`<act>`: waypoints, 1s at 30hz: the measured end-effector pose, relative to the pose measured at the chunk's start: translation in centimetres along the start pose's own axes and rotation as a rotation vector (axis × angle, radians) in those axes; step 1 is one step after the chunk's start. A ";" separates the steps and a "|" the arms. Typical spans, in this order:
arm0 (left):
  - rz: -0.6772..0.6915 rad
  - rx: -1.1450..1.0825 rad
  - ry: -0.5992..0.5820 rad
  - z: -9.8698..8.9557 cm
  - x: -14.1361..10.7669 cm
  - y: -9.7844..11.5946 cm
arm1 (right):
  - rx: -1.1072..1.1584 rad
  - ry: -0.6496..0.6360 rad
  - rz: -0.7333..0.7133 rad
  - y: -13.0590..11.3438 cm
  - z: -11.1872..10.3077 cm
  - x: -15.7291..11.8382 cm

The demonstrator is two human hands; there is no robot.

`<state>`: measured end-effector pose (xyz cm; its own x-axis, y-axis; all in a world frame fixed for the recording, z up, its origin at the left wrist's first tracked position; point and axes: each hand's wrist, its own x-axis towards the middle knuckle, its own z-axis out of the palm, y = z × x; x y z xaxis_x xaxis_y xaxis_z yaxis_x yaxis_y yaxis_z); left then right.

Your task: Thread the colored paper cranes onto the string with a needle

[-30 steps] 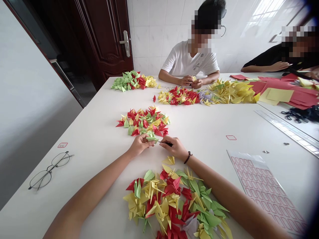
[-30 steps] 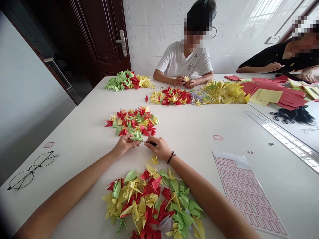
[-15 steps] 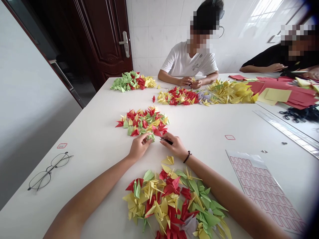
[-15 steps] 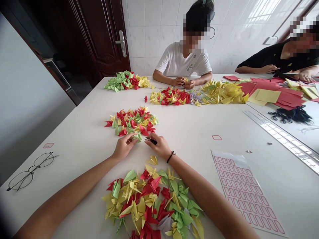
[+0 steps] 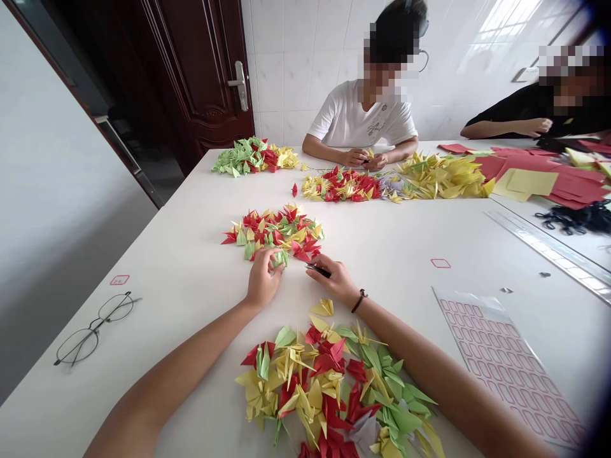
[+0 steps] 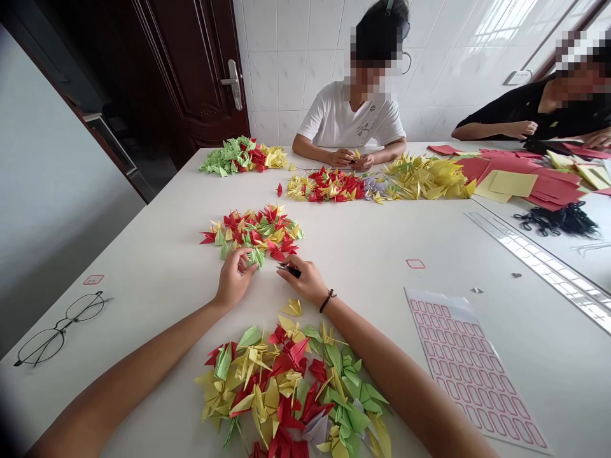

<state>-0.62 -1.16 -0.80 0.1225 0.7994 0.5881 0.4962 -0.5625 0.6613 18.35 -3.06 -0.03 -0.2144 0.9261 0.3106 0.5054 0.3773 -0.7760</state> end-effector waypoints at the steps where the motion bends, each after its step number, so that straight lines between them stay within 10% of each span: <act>1: 0.020 0.003 -0.012 0.0 0.0 0.0 | 0.000 0.000 0.001 0.0 0.0 0.0; 16: 0.263 0.040 -0.365 -0.2 -1.0 1.0 | -0.001 -0.005 -0.005 -0.1 0.1 0.0; 30: 0.468 0.130 -0.438 0.1 -0.8 1.4 | -0.011 -0.001 -0.024 0.2 0.2 0.0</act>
<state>0.07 -2.58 -0.38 0.6761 0.5037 0.5377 0.4018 -0.8638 0.3039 18.31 -2.99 -0.28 -0.2278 0.9167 0.3282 0.5093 0.3995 -0.7623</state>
